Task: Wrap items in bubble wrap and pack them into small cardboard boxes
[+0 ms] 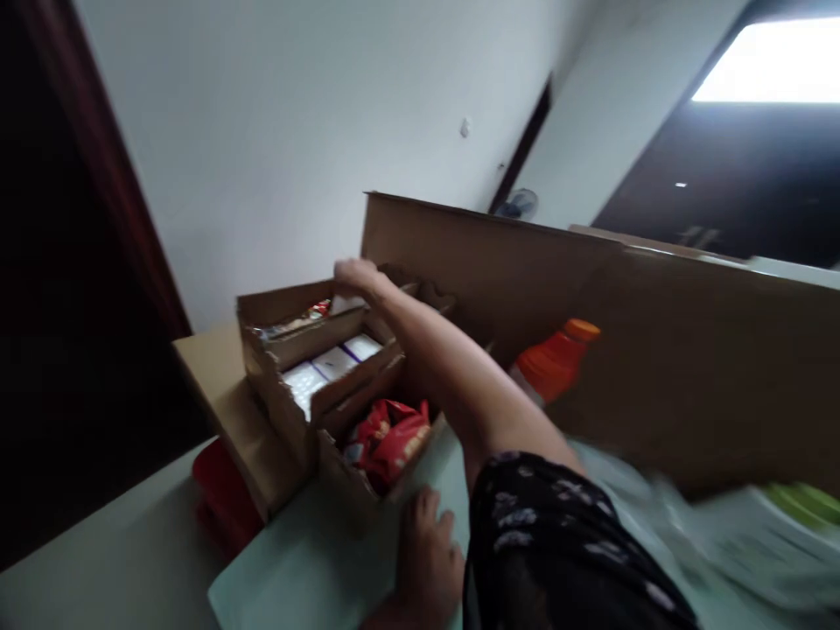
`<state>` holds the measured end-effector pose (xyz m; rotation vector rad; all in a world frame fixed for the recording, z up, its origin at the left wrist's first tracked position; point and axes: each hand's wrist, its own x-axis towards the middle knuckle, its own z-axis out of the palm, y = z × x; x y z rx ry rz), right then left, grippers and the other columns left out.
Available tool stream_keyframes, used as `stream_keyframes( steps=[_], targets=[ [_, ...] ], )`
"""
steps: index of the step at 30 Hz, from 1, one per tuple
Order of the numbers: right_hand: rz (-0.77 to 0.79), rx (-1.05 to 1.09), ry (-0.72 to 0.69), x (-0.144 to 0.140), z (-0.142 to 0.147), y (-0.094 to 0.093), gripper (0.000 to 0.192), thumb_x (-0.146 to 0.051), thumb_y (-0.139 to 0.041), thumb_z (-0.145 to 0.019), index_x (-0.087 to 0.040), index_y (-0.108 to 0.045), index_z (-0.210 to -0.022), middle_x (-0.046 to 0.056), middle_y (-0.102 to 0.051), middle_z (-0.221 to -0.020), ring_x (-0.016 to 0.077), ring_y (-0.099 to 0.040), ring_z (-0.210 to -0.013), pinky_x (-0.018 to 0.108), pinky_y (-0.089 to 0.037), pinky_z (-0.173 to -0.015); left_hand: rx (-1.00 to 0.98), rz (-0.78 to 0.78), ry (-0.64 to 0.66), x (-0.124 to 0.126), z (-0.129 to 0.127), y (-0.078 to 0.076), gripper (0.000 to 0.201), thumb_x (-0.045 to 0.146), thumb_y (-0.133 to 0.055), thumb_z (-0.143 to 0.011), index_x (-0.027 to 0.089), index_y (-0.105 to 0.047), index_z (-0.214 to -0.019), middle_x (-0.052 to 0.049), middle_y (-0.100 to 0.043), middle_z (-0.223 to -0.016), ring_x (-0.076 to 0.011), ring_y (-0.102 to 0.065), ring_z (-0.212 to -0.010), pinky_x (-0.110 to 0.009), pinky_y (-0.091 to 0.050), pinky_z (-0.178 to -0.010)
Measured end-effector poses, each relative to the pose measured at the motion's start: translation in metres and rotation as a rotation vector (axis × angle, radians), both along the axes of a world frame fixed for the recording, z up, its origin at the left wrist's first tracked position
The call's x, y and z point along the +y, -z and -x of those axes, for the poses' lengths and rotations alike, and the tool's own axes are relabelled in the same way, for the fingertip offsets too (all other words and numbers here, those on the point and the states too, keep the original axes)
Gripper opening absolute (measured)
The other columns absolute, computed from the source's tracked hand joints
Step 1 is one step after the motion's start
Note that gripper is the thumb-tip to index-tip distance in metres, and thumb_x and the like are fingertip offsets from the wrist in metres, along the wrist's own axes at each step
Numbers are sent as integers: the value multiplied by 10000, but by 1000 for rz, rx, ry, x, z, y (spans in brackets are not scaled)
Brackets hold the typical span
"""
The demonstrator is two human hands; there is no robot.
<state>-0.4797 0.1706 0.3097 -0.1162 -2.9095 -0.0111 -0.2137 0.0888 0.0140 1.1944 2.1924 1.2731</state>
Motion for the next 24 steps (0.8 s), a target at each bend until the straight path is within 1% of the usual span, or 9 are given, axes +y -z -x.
stream_keyframes(
  steps=[3, 5, 6, 8, 11, 13, 15, 20, 24],
  targets=[
    [127, -8, 113, 30, -77, -39, 207, -217, -625, -958, -139, -687, -1139, 27, -709, -1087, 176, -674, -1012, 299, -538, -897, 150, 63, 15, -2, -1, 2, 385, 24, -528, -784, 108, -722, -1106, -181, -585, -1411, -365, -510, -1352, -480, -378, -1182],
    [266, 69, 131, 54, -152, -45, 224, -254, -609, -955, -176, -697, -1146, -6, -726, -1040, 147, -678, -973, 247, -532, -863, 168, 59, 46, -2, -2, 9, 370, 55, -510, -836, 90, -697, -1154, -188, -557, -1423, -358, -465, -1383, -500, -350, -1190],
    [441, 209, 117, 65, -196, -38, 252, -316, -667, -912, -169, -713, -1112, 11, -732, -1018, 169, -685, -949, 272, -545, -844, 177, 53, 60, -1, -2, 12, 359, 76, -509, -858, 91, -687, -1169, -187, -550, -1422, -354, -451, -1390, -507, -346, -1188],
    [505, 361, 240, 85, -284, -6, 382, -518, -669, -865, -187, -721, -1048, 41, -736, -987, 203, -688, -903, 334, -569, -817, 208, 35, 73, -1, -2, 20, 344, 103, -513, -881, 99, -681, -1181, -180, -550, -1409, -344, -444, -1387, -507, -349, -1181],
    [604, 604, 539, 117, -392, 71, 595, -740, -638, -762, -179, -713, -944, 87, -739, -901, 226, -682, -784, 413, -581, -757, 274, 3, 75, -2, -1, 28, 324, 110, -530, -873, 102, -699, -1149, -184, -579, -1358, -340, -480, -1343, -495, -380, -1157],
    [607, 628, 639, 139, -438, 118, 616, -749, -646, -729, -165, -717, -913, 97, -738, -823, 229, -679, -729, 416, -579, -709, 319, -10, 69, -1, 0, 31, 329, 111, -531, -863, 94, -707, -1141, -193, -595, -1333, -344, -508, -1307, -491, -410, -1132],
    [596, 624, 714, 155, -468, 150, 553, -679, -676, -729, -159, -731, -909, 113, -752, -828, 245, -692, -759, 415, -576, -720, 361, -19, 68, -1, 3, 34, 334, 124, -533, -855, 90, -713, -1133, -195, -608, -1319, -344, -532, -1281, -489, -433, -1114],
    [539, 559, 797, 163, -536, 186, 331, -424, -596, -846, -182, -757, -1003, 104, -782, -987, 254, -722, -898, 400, -570, -827, 440, -20, 72, -5, 7, 40, 329, 197, -518, -854, 104, -736, -1083, -195, -637, -1285, -340, -571, -1249, -500, -476, -1083],
    [460, 478, 813, 146, -588, 216, 281, -291, -582, -837, -197, -759, -1035, 95, -781, -1040, 286, -726, -966, 444, -571, -875, 527, -31, 82, -7, 11, 24, 366, 296, -526, -849, 126, -736, -1095, -201, -578, -1390, -396, -416, -1415, -574, -419, -1125]
  ],
)
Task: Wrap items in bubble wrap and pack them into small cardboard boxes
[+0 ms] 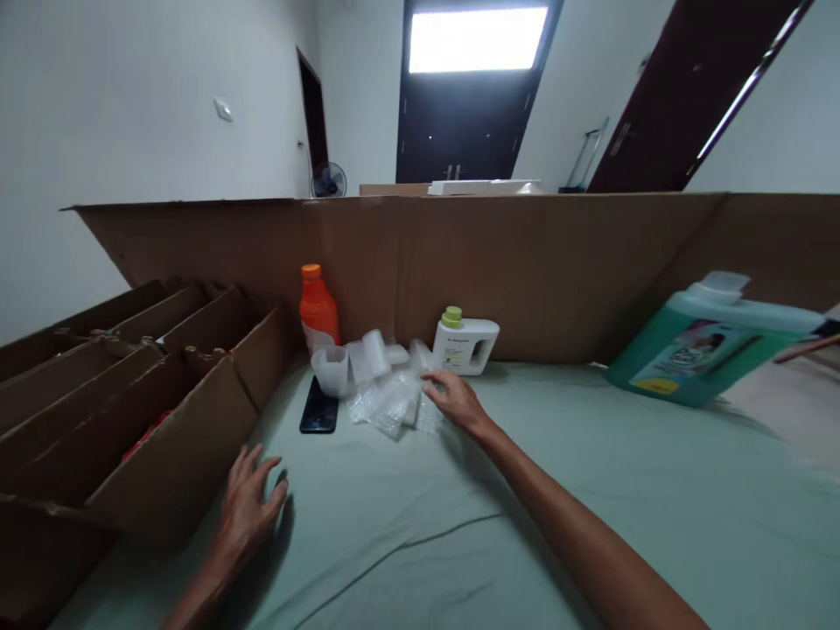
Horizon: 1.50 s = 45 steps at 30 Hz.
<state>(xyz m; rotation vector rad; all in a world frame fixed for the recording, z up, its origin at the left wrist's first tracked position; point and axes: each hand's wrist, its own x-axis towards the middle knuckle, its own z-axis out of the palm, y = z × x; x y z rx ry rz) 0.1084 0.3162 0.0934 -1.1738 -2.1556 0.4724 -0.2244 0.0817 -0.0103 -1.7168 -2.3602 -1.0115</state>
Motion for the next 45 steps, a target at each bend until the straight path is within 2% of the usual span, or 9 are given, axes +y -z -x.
stream_keyframes(
  steps=[4, 8, 13, 18, 27, 31, 33, 39, 45],
  targets=[
    [-68, -91, -22, -19, -10, 26, 418, -209, -600, -839, -198, -693, -1246, 139, -659, -1357, 357, -596, -1263, 539, -449, -1068, -50, 37, 75, 35, 5, -42, 479, 387, -578, -812, 168, -673, -1227, -167, -567, -1425, -374, -469, -1385, -562, -408, -1135],
    [-143, -169, -150, -22, 34, 25, 576, -236, -644, -878, -228, -543, -1444, 127, -453, -1571, 321, -432, -1424, 495, -364, -1144, -95, 72, 95, 112, -10, -68, 700, 363, -602, -780, 101, -492, -1420, -216, -562, -1427, -389, -525, -1336, -576, -404, -1126],
    [-162, -239, -200, 6, 79, 24, 526, -319, -542, -982, -220, -473, -1493, 118, -427, -1590, 260, -351, -1476, 459, -340, -1154, -47, 130, 299, 205, -62, -59, 811, 318, -656, -773, 96, -374, -1500, -201, -492, -1524, -337, -469, -1412, -473, -391, -1161],
    [-112, -278, -117, 32, 64, 41, 510, -323, -492, -1004, -138, -473, -1479, 179, -509, -1509, 311, -419, -1419, 493, -379, -1101, 11, 241, 379, 255, -93, -48, 812, 295, -718, -788, 105, -380, -1502, -209, -486, -1526, -334, -455, -1424, -447, -393, -1152],
    [-115, -375, -204, 33, 53, 34, 520, -420, -487, -1014, -208, -467, -1489, 162, -461, -1550, 306, -403, -1429, 502, -372, -1095, 39, 289, 185, 255, -81, -74, 536, 267, -571, -917, 170, -482, -1437, -172, -613, -1363, -347, -586, -1268, -505, -478, -1040],
    [-139, -400, -254, 32, 54, 29, 452, -421, -522, -1004, -223, -569, -1407, 147, -523, -1500, 299, -420, -1418, 486, -369, -1098, 120, 192, 181, 232, -86, -80, 876, 185, -624, -793, 116, -230, -1573, -236, -223, -1649, -400, -254, -1514, -551, -293, -1186],
    [-148, -401, -250, 29, 51, 30, 420, -412, -522, -1006, -198, -617, -1355, 154, -552, -1465, 297, -440, -1399, 471, -369, -1099, 165, 181, 270, 225, -92, -74, 882, 184, -655, -779, 149, -264, -1569, -188, -161, -1680, -356, -183, -1546, -503, -230, -1231],
    [-150, -445, -251, 14, 28, 41, 400, -355, -583, -969, -235, -622, -1348, 133, -567, -1445, 297, -490, -1344, 473, -379, -1091, 211, 242, 453, 234, -103, -51, 516, 309, -707, -885, 189, -554, -1362, -149, -508, -1481, -336, -506, -1343, -548, -443, -1093],
    [-178, -483, -218, -6, 23, 48, 426, -266, -574, -942, -216, -603, -1364, 160, -502, -1518, 333, -449, -1390, 503, -378, -1102, 212, 203, 410, 229, -109, -72, 385, 378, -615, -967, 193, -579, -1303, -102, -587, -1353, -254, -620, -1155, -493, -543, -969]
  ],
)
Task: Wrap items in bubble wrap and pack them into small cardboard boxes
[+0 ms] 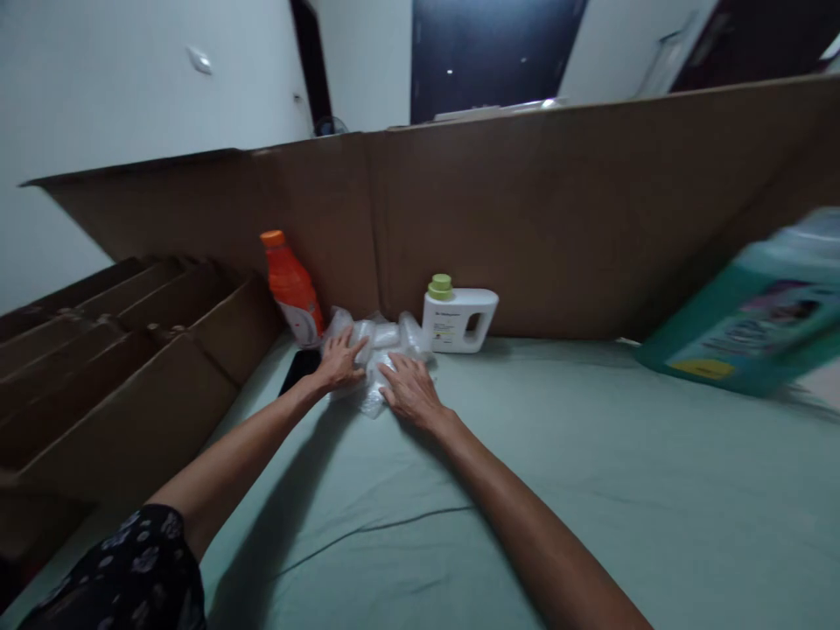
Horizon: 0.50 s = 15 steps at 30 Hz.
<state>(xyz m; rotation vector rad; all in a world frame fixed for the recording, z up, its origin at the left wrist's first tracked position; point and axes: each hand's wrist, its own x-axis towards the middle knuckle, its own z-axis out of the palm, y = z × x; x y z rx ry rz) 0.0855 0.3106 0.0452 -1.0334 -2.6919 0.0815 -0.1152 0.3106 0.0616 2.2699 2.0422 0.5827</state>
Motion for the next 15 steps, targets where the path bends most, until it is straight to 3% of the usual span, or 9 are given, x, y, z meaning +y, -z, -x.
stream_keyframes(
  steps=[4, 7, 9, 11, 13, 15],
  targets=[
    [-32, -6, -57, -10, -2, 2, 430, -273, -643, -849, -235, -665, -1277, 166, -605, -1420, 362, -542, -1311, 514, -456, -1030, -2, -61, -32, -57, -3, -12, 660, 337, -710, -851, 126, -494, -1438, -210, -386, -1558, -397, -402, -1432, -554, -350, -1171],
    [-82, 49, -48, -6, -8, 0, 467, -344, -614, -844, -184, -663, -1280, 206, -618, -1388, 392, -584, -1260, 555, -495, -962, -18, -159, -54, -139, 2, -15, 786, 248, -766, -723, 162, -489, -1453, -220, -331, -1600, -399, -344, -1479, -494, -343, -1198],
    [-118, 139, -38, -7, -14, -4, 464, -427, -551, -887, -200, -666, -1275, 184, -614, -1401, 378, -595, -1250, 557, -501, -955, -38, -288, -132, -206, 15, -19, 739, 227, -682, -787, 233, -431, -1482, -159, -259, -1645, -346, -239, -1535, -486, -301, -1231],
    [-129, 220, -44, -15, -18, -6, 448, -495, -505, -912, -245, -689, -1235, 141, -629, -1393, 359, -614, -1228, 550, -516, -944, -72, -480, -333, -268, 37, -27, 713, 213, -559, -884, 300, -282, -1534, -102, -98, -1685, -336, -101, -1568, -594, -208, -1249],
    [-102, 251, -76, -29, -17, -6, 429, -521, -508, -905, -263, -719, -1176, 127, -654, -1363, 358, -638, -1196, 556, -532, -933, -23, -705, -647, -311, 67, -39, 677, 227, -577, -896, 319, -313, -1513, -73, -127, -1678, -348, -121, -1562, -627, -193, -1241],
    [-42, 252, -131, -47, -8, -5, 401, -519, -525, -894, -267, -742, -1118, 124, -666, -1348, 354, -653, -1182, 561, -543, -943, 26, -748, -822, -328, 100, -52, 575, 260, -634, -877, 270, -459, -1424, -87, -177, -1668, -371, -128, -1556, -629, -200, -1233]
  ],
)
